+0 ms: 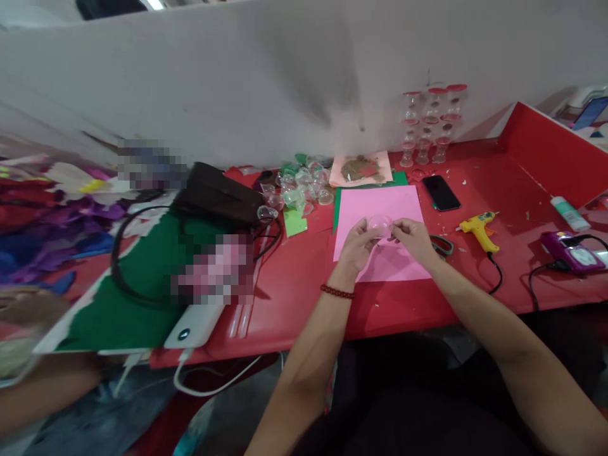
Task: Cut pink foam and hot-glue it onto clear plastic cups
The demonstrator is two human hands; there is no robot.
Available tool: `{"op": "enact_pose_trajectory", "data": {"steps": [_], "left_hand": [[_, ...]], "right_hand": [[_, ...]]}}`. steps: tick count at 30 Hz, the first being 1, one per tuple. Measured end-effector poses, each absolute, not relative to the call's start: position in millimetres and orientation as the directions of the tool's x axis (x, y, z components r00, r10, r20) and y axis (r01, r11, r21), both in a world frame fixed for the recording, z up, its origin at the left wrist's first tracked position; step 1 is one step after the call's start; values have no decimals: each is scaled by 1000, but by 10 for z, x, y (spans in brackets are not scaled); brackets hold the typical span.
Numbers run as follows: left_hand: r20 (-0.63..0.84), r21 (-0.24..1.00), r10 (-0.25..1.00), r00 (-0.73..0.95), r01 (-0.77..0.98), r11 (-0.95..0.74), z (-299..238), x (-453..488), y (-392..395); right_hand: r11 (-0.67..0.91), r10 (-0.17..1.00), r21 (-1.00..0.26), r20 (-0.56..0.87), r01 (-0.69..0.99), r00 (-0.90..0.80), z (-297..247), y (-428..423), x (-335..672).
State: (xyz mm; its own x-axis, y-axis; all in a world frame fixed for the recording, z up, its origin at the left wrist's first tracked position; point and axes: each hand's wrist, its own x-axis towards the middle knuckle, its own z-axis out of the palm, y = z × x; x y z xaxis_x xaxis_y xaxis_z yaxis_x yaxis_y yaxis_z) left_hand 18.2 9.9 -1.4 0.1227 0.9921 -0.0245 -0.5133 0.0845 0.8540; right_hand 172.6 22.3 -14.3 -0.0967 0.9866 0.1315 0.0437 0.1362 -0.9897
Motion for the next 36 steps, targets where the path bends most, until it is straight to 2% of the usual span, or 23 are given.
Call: {"op": "enact_pose_trajectory", "data": {"steps": [5,12,32,36], "left_hand": [[7,874,993,114,-484,49,-30,181,110],[35,859,994,107,-511,24,-6,194,107],[-37,808,996,75,-584,74,44,155,133],[-47,785,992,119,-610,110,57,147,120]], "right_hand": [[175,979,-984,170,40,-111,-101,206,1748],[168,974,-984,174,-57,-142,-19,194,1771],[139,981,-987,149,-85,-123,-32,204,1762],[127,985,-986,138,-112,-101,-49,229,1770]]}}
